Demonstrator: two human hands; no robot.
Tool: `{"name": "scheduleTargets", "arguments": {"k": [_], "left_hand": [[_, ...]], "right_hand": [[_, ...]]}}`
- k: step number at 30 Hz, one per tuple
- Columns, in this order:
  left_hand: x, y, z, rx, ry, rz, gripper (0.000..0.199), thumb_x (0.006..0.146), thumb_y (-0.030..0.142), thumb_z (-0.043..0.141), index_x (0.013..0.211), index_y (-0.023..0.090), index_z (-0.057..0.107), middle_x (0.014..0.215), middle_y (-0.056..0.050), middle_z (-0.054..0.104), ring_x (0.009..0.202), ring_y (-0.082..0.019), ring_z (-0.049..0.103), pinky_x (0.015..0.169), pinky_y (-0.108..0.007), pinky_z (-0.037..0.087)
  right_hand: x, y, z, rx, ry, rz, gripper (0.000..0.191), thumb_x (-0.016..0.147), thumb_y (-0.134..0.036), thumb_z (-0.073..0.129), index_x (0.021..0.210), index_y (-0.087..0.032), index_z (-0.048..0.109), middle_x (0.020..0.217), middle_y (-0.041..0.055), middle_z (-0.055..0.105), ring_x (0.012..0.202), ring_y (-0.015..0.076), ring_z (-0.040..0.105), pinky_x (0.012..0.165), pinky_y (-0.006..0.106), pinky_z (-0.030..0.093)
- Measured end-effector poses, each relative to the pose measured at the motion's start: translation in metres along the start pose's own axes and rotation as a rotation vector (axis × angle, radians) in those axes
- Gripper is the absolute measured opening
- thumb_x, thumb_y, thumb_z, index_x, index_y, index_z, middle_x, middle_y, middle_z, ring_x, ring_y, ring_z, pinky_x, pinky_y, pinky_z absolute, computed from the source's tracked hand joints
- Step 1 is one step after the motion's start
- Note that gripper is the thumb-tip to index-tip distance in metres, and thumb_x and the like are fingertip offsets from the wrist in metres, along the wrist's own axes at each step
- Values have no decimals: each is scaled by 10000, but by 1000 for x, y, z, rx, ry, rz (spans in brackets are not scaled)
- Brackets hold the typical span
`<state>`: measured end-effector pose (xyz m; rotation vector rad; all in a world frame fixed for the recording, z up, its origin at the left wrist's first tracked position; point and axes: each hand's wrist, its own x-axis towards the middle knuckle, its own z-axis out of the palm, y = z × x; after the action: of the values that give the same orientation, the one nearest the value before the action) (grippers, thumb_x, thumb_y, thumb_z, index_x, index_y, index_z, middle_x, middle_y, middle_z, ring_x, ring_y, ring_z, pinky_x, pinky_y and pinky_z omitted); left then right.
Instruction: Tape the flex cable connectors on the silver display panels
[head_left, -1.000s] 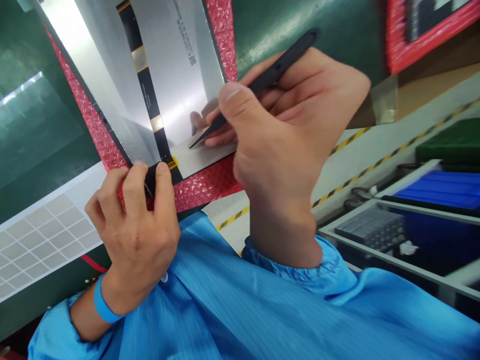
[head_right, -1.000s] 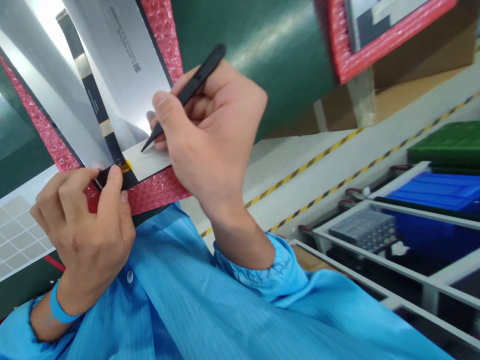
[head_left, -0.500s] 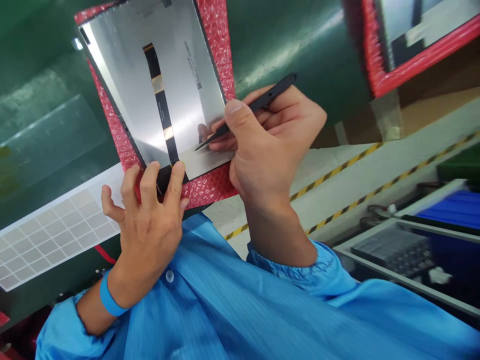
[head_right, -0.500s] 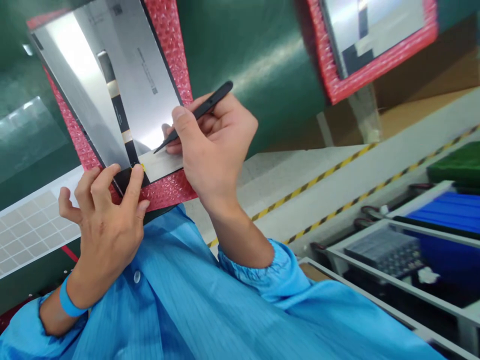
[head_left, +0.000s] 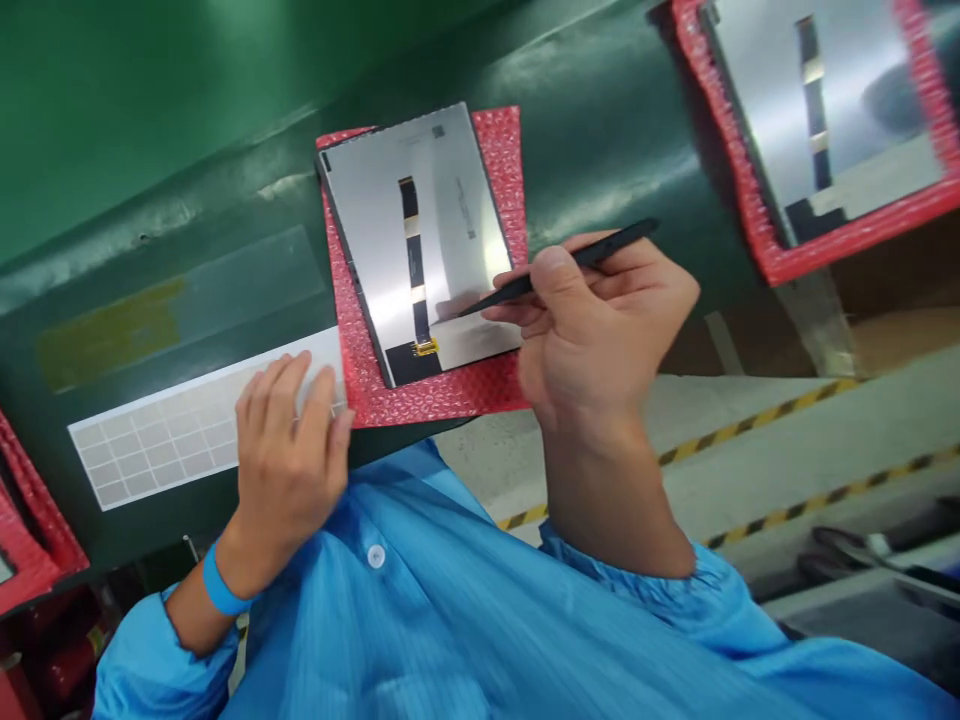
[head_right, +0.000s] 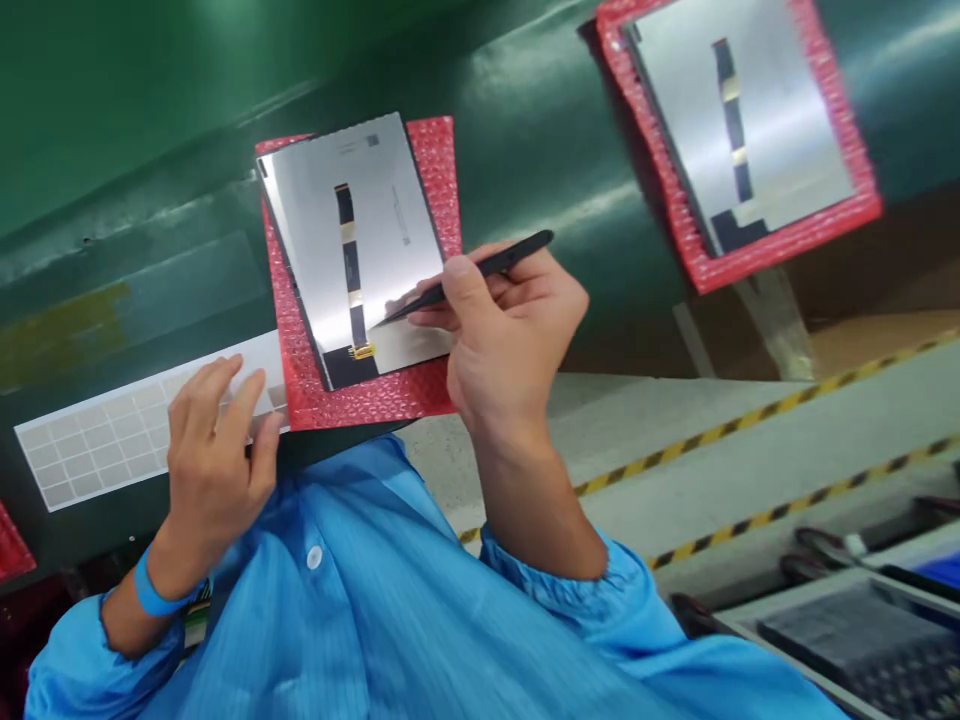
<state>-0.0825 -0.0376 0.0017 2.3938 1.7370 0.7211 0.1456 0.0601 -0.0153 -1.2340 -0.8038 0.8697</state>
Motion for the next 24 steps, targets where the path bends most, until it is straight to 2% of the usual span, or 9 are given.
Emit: {"name": "scheduleTargets", "arguments": {"k": [2,4,7,9,14,19,24], "left_hand": [[-12,-19,-5,22,-35,-60,531,1068,312,642,1560,136,549,1558,-243,630,1512,-375,559,1230,-544,452],[-23,-34,-9,51,-70,-105,612,1073,375,654,1617,145,496,1601,-242,600,1537,-381,540,1251,-551,412],[-34,-46,-16,74,-103,-121,631,1063,403,671,1618,153,504,1615,-233,593,1539,-380,542,1264,-545,366],[-37,-49,-20,70,-102,-117,622,1052,397,683,1602,153,522,1605,-230,604,1527,-383,554,1265,-549,349],[-32,-43,-15,45,-26,-121,536,1037,388,689,1534,215,588,1558,-195,655,1476,-400,588,1232,-584,333],[-25,-34,-4,33,-59,-136,501,1046,426,690,1492,206,624,1566,-183,652,1448,-395,588,1195,-576,321],[-25,-34,-4,27,-60,-130,522,1034,431,705,1489,187,625,1548,-181,666,1435,-396,597,1194,-586,328]], "right_hand": [[-12,-11,17,-21,-124,24,214,903,-364,910,877,-258,726,762,-17,759,614,155,750,551,250,664],[-25,-17,37,-34,-304,67,245,887,-418,930,885,-269,735,764,-20,762,648,175,768,578,280,682],[-39,-13,61,-25,-535,121,326,812,-483,982,870,-268,744,759,-30,755,656,172,758,592,284,682],[-42,-5,69,-46,-611,149,360,776,-508,999,864,-265,748,761,-37,749,656,163,744,587,274,670],[-43,5,69,-133,-648,169,357,754,-489,1018,842,-255,763,732,-25,739,645,170,735,567,274,645],[-42,0,68,-219,-645,181,345,765,-503,1011,849,-273,767,743,-27,738,642,175,728,565,291,642],[-41,-4,68,-255,-654,184,337,791,-518,994,876,-279,772,737,-23,734,648,180,733,564,294,648]]}}
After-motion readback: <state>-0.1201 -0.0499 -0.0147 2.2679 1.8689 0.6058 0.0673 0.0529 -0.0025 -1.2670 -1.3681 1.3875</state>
